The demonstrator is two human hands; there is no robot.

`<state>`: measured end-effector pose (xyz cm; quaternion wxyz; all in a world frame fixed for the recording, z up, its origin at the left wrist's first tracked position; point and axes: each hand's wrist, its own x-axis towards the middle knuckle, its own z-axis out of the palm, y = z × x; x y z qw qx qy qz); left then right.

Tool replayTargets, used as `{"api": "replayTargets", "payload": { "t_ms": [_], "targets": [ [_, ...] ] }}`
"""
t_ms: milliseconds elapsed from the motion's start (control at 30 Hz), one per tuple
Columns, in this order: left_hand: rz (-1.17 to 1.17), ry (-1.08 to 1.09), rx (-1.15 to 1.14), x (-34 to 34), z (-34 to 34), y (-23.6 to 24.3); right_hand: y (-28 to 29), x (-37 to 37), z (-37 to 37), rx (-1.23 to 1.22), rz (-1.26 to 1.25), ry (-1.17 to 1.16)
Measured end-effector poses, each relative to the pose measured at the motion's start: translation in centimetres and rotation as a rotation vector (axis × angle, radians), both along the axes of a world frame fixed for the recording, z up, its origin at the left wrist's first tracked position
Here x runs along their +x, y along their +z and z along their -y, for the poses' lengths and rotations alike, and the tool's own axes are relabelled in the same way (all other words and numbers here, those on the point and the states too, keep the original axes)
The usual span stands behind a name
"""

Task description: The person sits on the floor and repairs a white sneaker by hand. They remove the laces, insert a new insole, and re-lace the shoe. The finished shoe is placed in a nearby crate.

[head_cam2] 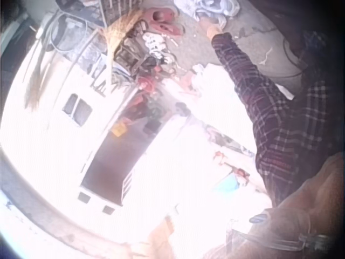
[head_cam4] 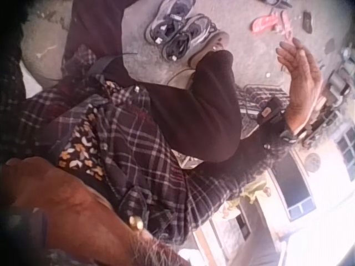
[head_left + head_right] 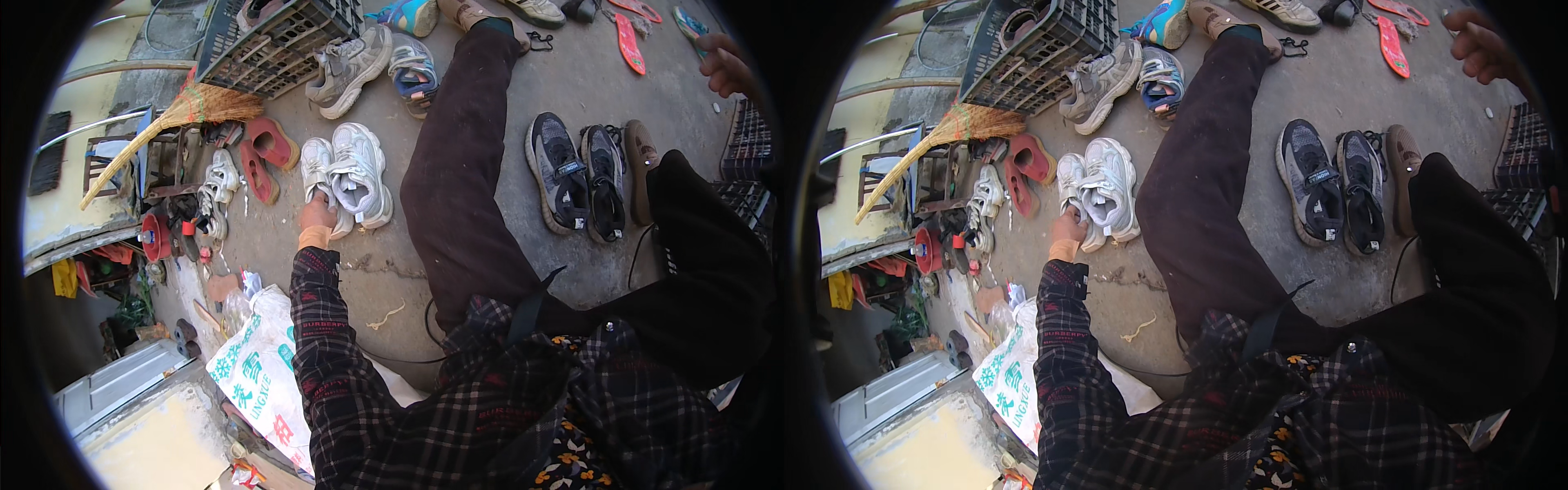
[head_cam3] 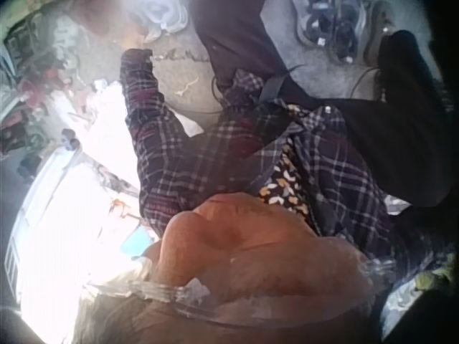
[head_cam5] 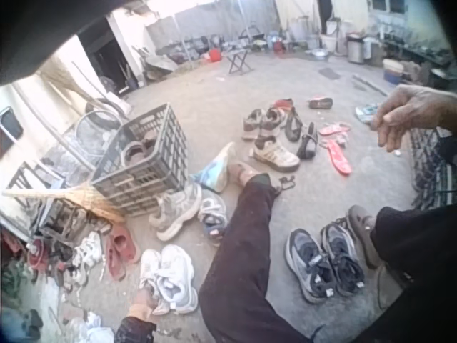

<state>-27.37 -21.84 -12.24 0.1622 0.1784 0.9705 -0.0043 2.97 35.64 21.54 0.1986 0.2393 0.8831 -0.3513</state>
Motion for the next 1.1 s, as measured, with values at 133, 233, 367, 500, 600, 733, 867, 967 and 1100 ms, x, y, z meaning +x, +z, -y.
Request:
{"api": "replayTargets", "payload": {
  "t_ms": [133, 233, 367, 500, 600, 733, 867, 967, 1100],
  "targets": [
    [0.077, 0.052, 0.161, 1.1, 0.0, -0.1, -6.9, 0.9, 4.6, -0.051, -0.143, 0.097],
    [0.244, 0.114, 0.369, 0.1, -1.1, 0.8, -8.9, 1.2, 6.5, 0.009, 0.128, 0.577],
    [0.032, 0.141, 0.101, 1.4, -4.6, -0.5, -9.4, 1.2, 6.6, -0.211, 0.166, 0.350],
    [-0.194, 0.371, 0.164, 2.8, -5.6, -1.0, -10.8, 1.6, 6.0, -0.316, 0.136, 0.016],
    [-0.286, 0.336, 0.328, 4.1, -4.3, 0.0, -11.5, 2.1, 6.0, -0.280, 0.181, 0.029],
    [-0.406, 0.324, 0.523, 6.7, -2.8, 2.6, -11.4, 2.2, 6.9, -0.204, 0.238, 0.112],
    [-0.586, 0.185, 0.822, 9.1, -2.5, 6.2, -11.0, 1.8, 8.0, -0.179, 0.258, 0.175],
    [-0.584, 0.277, 0.842, 10.6, -2.9, 8.8, -10.8, 1.8, 8.5, -0.123, 0.260, 0.240],
    [-0.659, 0.259, 0.831, 13.0, -3.4, 11.3, -10.7, 1.9, 8.7, -0.061, 0.266, 0.332]
  ]
}}
